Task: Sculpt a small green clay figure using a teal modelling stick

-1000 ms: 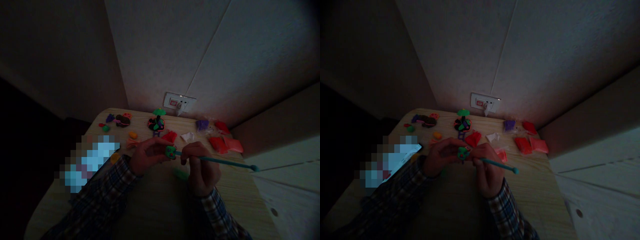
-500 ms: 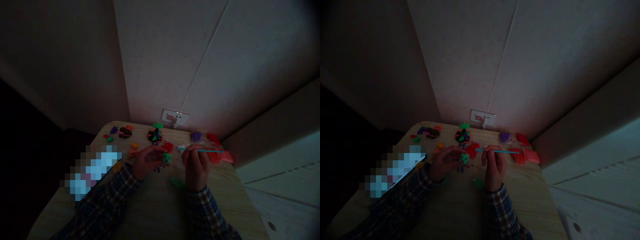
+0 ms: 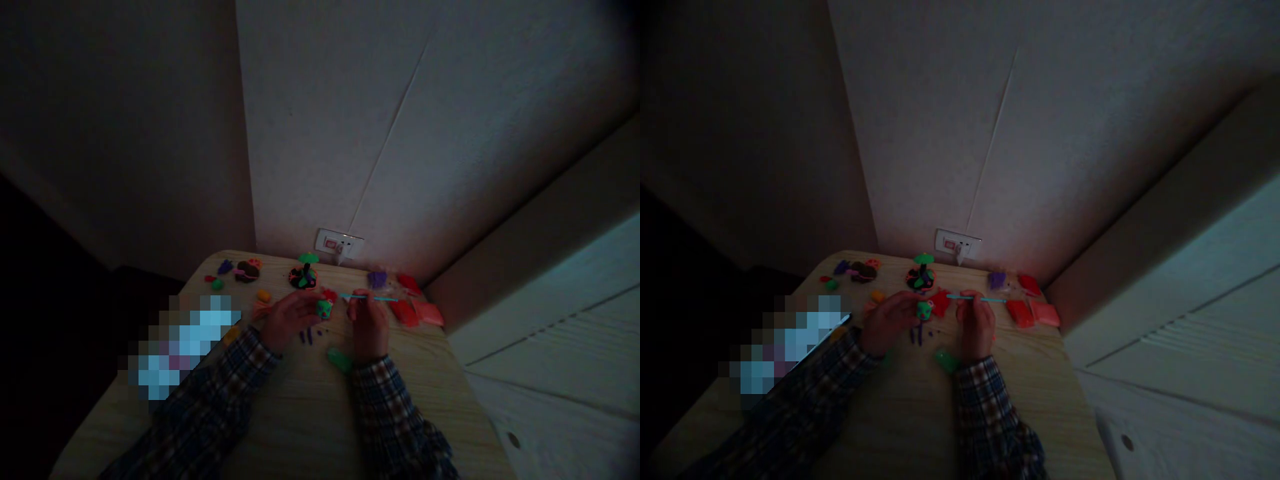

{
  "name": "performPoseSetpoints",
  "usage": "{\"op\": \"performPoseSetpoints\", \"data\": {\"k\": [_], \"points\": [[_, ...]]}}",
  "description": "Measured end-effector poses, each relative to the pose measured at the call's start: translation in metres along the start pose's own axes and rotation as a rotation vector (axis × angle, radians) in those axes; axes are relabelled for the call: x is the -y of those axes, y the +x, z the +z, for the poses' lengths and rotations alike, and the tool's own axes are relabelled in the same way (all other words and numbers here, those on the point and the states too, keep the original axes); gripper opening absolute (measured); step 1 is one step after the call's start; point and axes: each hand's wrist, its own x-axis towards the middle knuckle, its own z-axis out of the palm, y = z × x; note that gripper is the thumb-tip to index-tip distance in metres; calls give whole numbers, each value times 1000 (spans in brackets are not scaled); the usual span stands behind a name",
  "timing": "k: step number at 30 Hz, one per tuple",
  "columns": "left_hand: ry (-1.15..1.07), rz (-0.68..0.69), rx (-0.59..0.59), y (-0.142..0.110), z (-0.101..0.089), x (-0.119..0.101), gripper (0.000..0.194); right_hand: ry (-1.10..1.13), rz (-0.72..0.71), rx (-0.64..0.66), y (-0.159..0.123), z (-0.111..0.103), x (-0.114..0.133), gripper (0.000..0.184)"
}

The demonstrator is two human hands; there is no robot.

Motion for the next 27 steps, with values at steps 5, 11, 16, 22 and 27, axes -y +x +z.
{"op": "performPoseSetpoints", "data": {"k": [5, 11, 16, 22, 27], "points": [[-26, 0, -17, -1, 5, -2, 33, 102, 72, -9, 1, -1, -2, 25], [-37, 7, -29, 0, 8, -5, 30, 227, 238, 13, 3, -3, -8, 19], [2, 5, -31, 0, 5, -3, 31, 271, 259, 55, 3, -4, -8, 18], [32, 19, -52, 1, 2, -3, 31, 255, 217, 65, 4, -6, -2, 20], [31, 0, -63, 1, 2, -3, 32, 260, 209, 62, 4, -6, 9, 21]]}}
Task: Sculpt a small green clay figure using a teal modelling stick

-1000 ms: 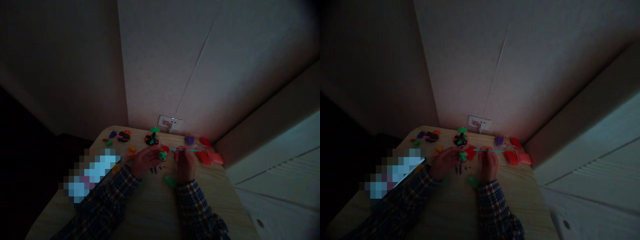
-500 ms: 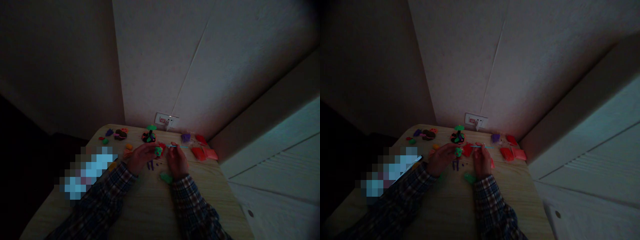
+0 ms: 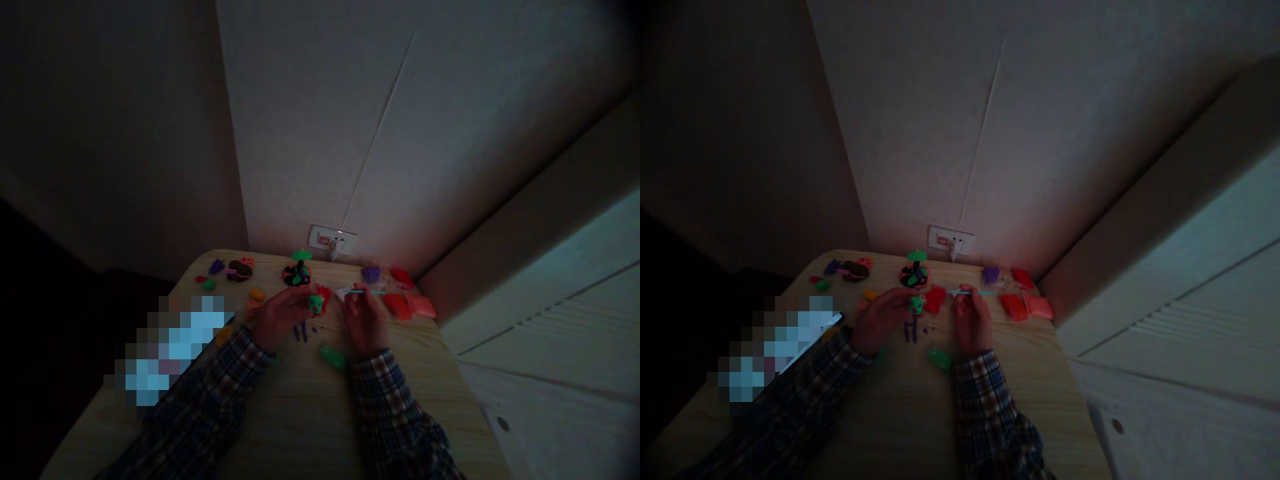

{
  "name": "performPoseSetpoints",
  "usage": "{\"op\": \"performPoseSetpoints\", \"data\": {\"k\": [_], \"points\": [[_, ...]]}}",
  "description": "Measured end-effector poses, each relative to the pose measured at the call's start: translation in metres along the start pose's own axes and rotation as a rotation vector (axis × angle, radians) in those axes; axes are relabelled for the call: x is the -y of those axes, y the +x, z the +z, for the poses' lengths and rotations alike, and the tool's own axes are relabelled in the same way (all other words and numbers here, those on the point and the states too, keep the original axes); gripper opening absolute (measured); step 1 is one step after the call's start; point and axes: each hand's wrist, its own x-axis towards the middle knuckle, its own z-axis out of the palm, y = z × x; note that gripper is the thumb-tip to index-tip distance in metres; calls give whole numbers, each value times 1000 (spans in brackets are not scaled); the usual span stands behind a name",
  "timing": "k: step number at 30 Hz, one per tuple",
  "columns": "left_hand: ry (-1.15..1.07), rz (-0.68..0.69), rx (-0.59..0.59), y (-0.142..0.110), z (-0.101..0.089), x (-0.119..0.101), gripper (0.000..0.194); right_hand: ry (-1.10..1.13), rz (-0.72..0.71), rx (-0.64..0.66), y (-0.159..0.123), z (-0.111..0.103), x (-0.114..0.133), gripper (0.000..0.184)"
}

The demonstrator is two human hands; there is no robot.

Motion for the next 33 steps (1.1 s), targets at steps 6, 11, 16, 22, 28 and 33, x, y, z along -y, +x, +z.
{"op": "performPoseSetpoints", "data": {"k": [6, 11, 16, 22, 28, 33], "points": [[35, -15, 37, -1, -1, 1, 31, -40, 1, 1, -2, 8, 2, 19], [50, 9, 25, -1, -1, 1, 30, -74, -6, 77, -5, 14, 0, 17], [82, 34, 35, -1, 0, 1, 28, -129, -19, 132, -7, 17, 1, 12], [75, 62, 5, 0, -3, 3, 33, -57, 24, 96, -6, 14, 4, 18], [77, 37, -65, 0, -1, 1, 35, -64, 19, 80, -4, 14, 6, 24], [53, 55, -88, 1, -3, 0, 33, -79, 24, 69, -5, 16, 5, 24]]}}
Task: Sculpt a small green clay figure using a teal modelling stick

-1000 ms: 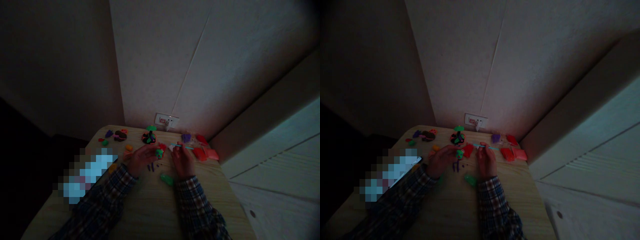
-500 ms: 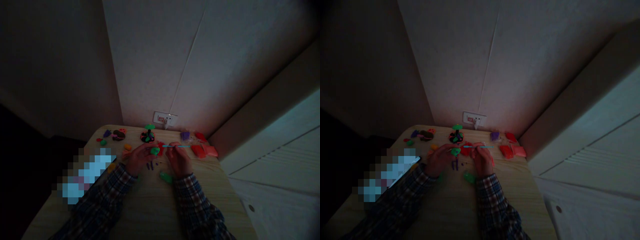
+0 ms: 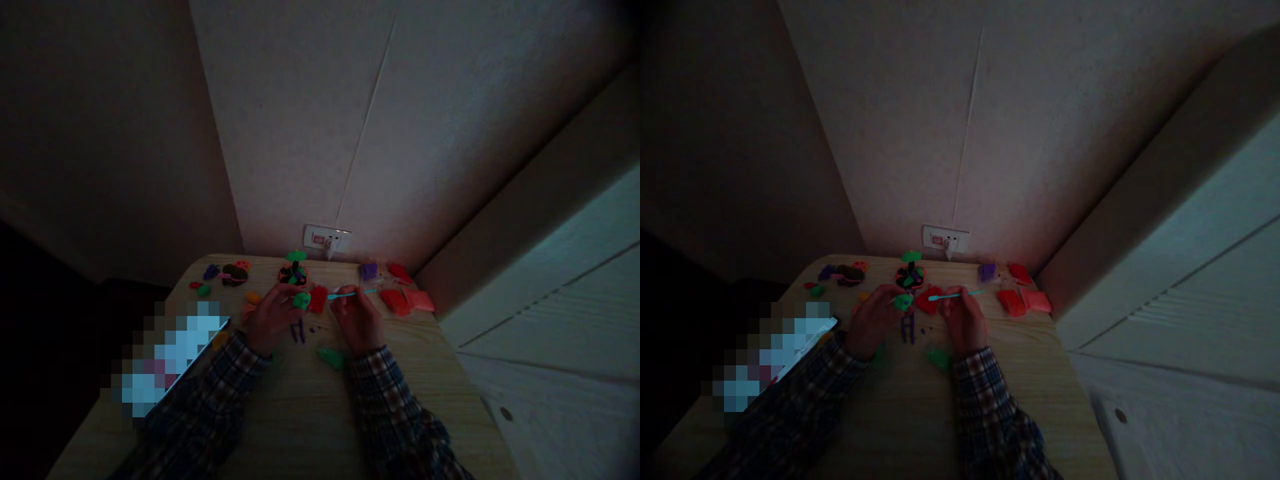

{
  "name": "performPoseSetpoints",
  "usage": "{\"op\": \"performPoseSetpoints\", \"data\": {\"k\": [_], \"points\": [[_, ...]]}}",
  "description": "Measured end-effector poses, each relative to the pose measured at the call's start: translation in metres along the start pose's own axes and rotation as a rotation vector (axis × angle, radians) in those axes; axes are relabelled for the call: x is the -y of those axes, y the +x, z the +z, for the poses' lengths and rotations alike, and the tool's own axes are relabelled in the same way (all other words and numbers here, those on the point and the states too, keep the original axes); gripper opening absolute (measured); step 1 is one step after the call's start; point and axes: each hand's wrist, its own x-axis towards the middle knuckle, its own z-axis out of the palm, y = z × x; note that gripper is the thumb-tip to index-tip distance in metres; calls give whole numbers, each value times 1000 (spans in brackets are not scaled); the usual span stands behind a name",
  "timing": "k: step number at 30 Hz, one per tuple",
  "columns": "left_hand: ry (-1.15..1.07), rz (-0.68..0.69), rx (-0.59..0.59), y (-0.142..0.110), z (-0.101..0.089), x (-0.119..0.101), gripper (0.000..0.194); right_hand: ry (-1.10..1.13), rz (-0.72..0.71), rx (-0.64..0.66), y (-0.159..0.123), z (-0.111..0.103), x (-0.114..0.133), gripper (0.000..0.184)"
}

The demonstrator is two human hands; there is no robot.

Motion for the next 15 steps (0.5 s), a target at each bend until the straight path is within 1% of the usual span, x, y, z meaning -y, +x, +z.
{"op": "performPoseSetpoints", "data": {"k": [7, 10, 13, 15], "points": [[40, 18, 37, 0, 1, 0, 33, -18, -5, 37, 0, 0, 0, 21], [78, 25, 70, -1, 2, 0, 28, 3, -11, 50, 1, -2, 0, 20], [146, 49, 61, -1, 1, 0, 22, 32, 4, 55, 1, -3, 0, 20], [170, 57, 54, -1, 1, 0, 25, 52, 20, 40, 2, -4, 0, 20]]}}
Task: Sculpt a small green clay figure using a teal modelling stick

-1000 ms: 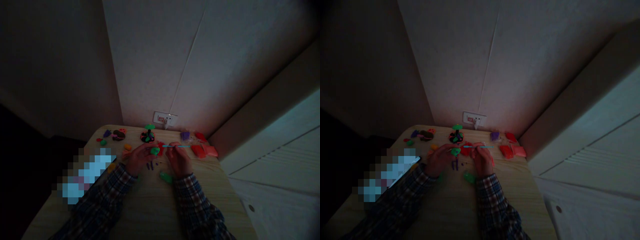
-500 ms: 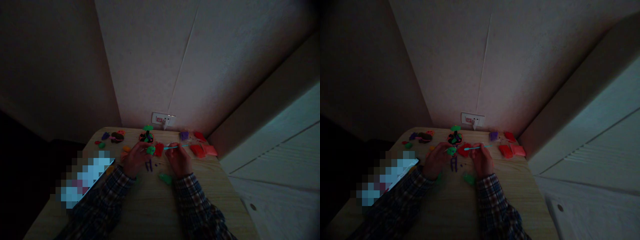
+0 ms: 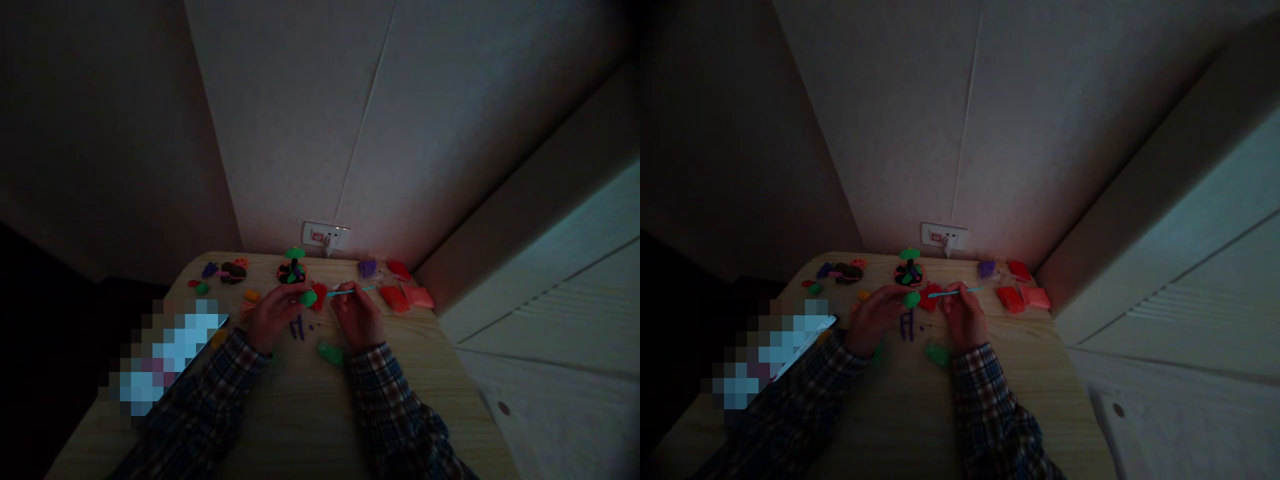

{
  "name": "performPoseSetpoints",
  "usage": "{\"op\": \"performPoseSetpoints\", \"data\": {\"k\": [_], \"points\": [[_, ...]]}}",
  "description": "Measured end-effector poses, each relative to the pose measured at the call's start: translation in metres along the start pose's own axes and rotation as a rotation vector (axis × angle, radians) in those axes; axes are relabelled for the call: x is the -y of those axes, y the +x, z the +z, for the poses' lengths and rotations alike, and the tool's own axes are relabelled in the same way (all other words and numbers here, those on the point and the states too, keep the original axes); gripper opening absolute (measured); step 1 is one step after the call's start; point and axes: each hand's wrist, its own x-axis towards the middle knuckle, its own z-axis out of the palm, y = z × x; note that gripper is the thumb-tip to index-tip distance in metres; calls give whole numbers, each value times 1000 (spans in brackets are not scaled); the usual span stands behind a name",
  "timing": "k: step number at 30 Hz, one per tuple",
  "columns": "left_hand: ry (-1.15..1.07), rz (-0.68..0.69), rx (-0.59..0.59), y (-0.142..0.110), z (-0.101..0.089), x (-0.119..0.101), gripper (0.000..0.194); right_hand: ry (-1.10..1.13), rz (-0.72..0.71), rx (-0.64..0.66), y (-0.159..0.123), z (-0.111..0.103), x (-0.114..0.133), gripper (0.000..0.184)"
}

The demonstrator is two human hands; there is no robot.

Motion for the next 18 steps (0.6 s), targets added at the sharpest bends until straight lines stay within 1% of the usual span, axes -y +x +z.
{"op": "performPoseSetpoints", "data": {"k": [4, 8, 13, 18], "points": [[-36, -29, -22, 1, -1, 1, 43, 15, 6, 5, 0, 0, 0, 19], [-80, -58, -68, 3, -2, 4, 52, -7, -1, 59, -2, 0, -1, 19], [-147, -98, -87, 4, -3, 8, 54, -45, 14, 109, -3, 4, -3, 17], [-151, -111, -119, 4, -4, 11, 48, -62, 16, 133, -3, 4, -6, 16]]}}
